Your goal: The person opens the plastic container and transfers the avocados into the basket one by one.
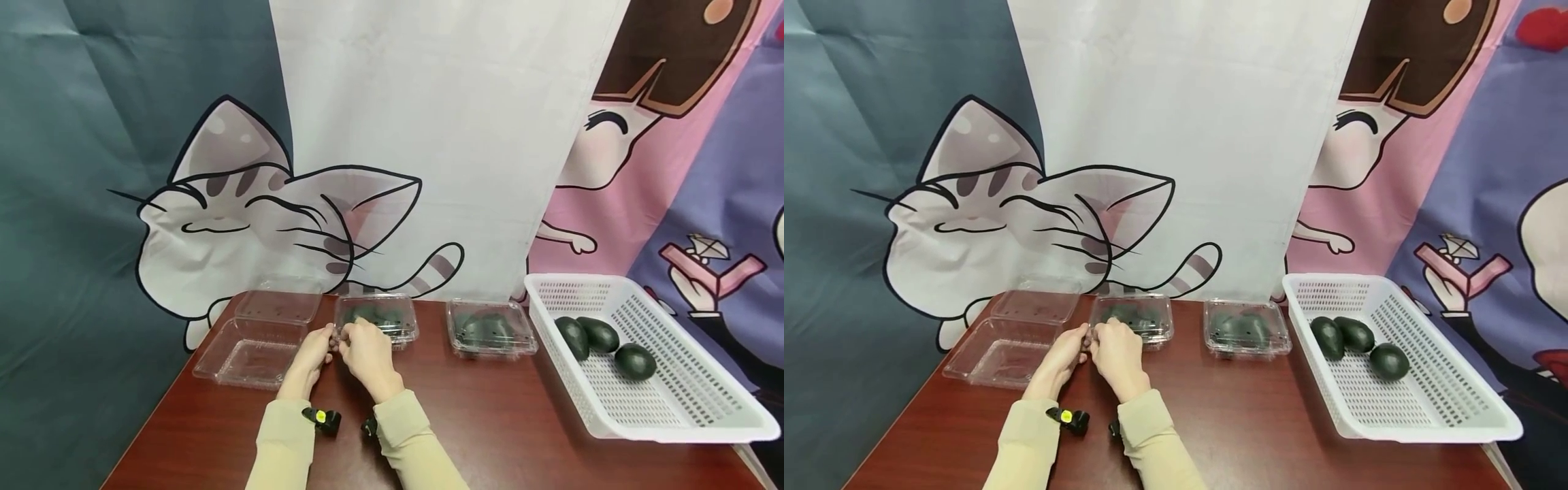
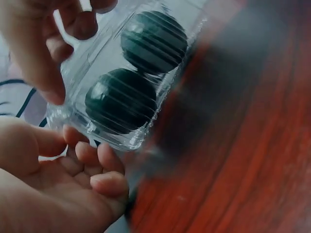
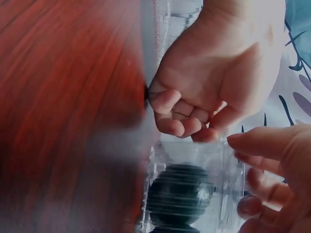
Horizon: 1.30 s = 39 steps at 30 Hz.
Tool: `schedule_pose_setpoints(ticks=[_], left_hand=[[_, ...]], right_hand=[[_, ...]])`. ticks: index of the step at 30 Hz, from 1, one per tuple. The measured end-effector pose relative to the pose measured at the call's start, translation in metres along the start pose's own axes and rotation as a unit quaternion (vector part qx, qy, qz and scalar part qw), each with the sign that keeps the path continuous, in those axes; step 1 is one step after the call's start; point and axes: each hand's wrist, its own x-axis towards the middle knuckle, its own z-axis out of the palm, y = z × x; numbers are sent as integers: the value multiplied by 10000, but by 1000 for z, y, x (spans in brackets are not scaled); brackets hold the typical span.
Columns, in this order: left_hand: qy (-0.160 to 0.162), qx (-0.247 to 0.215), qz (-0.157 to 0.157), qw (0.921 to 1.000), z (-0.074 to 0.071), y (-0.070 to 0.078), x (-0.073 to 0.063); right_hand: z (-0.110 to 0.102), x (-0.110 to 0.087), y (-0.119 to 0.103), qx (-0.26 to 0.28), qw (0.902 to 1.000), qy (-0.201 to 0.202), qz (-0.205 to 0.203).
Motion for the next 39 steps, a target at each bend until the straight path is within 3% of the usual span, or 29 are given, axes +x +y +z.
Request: schedule_pose_setpoints(ticks=[2, 6, 18, 23, 28, 39], left_hand=[[-116, -250, -88, 9996, -3, -1, -2], [-203, -324, -98, 9992, -5, -4, -5], [-255, -403, 498, 9976, -2, -10, -5], [-256, -528, 327, 9977, -3, -9, -3], [-477, -300, 303, 9980, -3, -6, -6], [-1063, -298, 392, 9931, -6, -7, -8]], right_hand=[[0, 0, -1, -27, 9999, 80, -86], [4, -2, -3, -236, 9994, 21, -254], [14, -3, -5, -324, 9981, 149, -501], [13, -1, -4, -334, 9976, 154, -589], [8, -1, -1, -449, 9973, 151, -568], [9, 2, 7, -836, 9935, -2, -771]])
